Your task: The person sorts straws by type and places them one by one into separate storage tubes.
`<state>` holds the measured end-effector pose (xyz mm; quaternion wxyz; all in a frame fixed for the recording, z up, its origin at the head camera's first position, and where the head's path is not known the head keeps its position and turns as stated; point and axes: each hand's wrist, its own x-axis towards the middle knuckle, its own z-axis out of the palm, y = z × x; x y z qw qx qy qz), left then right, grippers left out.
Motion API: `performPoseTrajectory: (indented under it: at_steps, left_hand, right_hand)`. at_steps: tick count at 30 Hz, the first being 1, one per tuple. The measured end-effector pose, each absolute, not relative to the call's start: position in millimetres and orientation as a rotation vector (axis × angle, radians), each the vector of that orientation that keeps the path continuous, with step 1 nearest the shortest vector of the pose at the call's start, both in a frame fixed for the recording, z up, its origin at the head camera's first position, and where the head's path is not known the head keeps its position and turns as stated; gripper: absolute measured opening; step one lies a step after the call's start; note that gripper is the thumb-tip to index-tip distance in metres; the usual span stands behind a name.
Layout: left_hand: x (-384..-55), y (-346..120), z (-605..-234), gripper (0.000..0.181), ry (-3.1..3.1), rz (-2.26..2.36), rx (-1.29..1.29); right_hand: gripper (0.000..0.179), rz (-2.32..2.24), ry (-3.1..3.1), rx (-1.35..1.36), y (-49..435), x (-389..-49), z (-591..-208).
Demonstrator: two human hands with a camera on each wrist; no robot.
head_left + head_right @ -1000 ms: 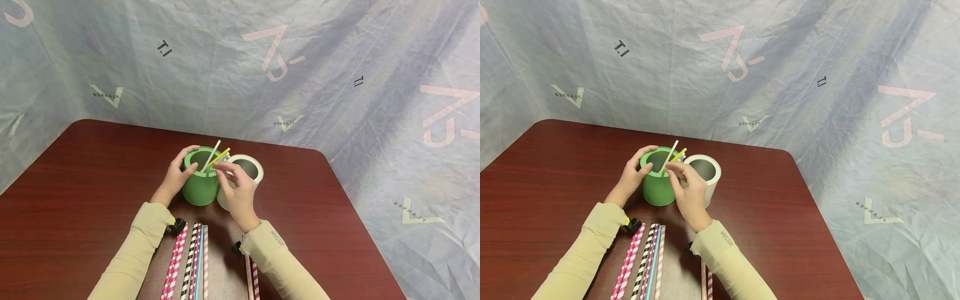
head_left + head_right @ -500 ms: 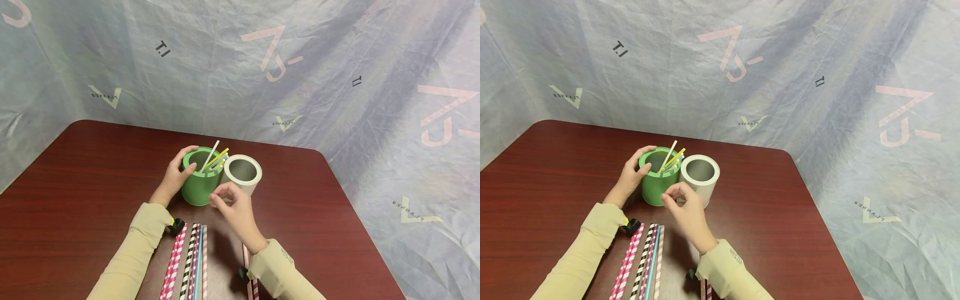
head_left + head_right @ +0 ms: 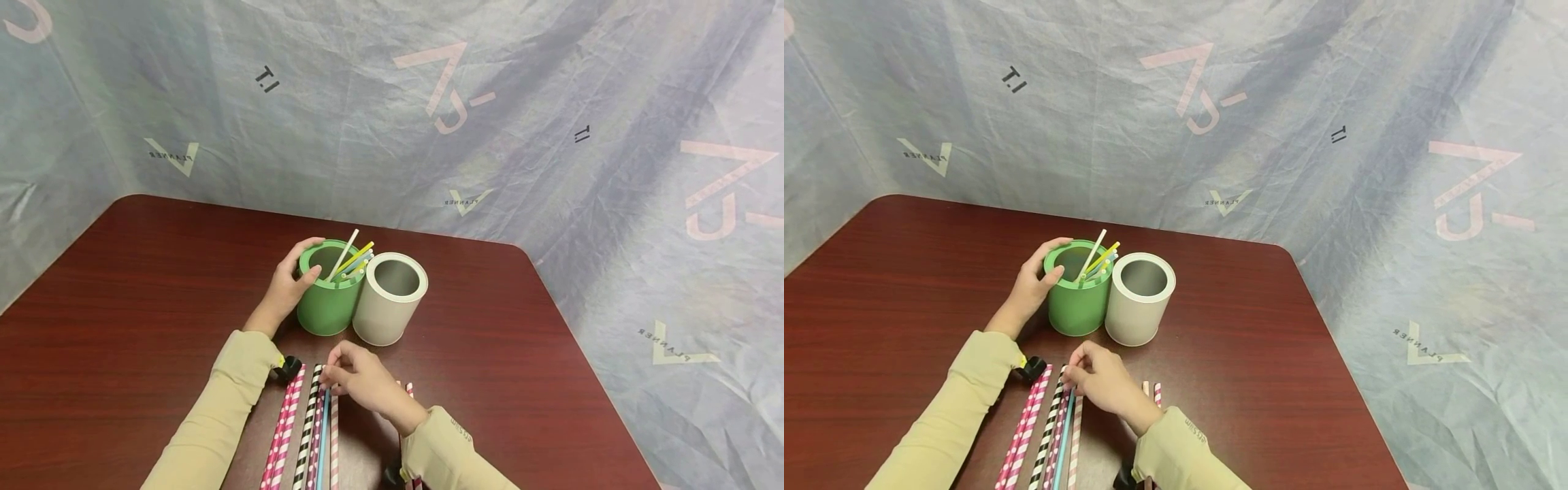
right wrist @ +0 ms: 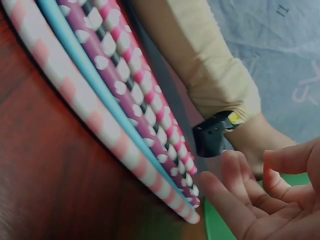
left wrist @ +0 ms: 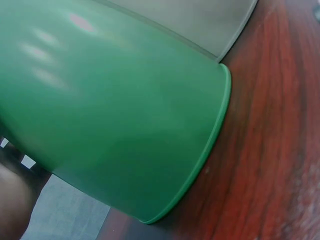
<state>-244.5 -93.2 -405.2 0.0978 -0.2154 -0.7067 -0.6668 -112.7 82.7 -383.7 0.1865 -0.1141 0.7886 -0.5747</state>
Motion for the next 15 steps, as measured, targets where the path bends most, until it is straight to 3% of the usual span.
performPoseTrajectory:
  at_steps: [15]
  left_hand:
    - [-246.8,-94.0,-409.5,0.052,-2.046,-1.97,-0.672]
  right_hand:
    - [0.007,-1.517,2.257,-0.263,84.7,-110.3,-391.3]
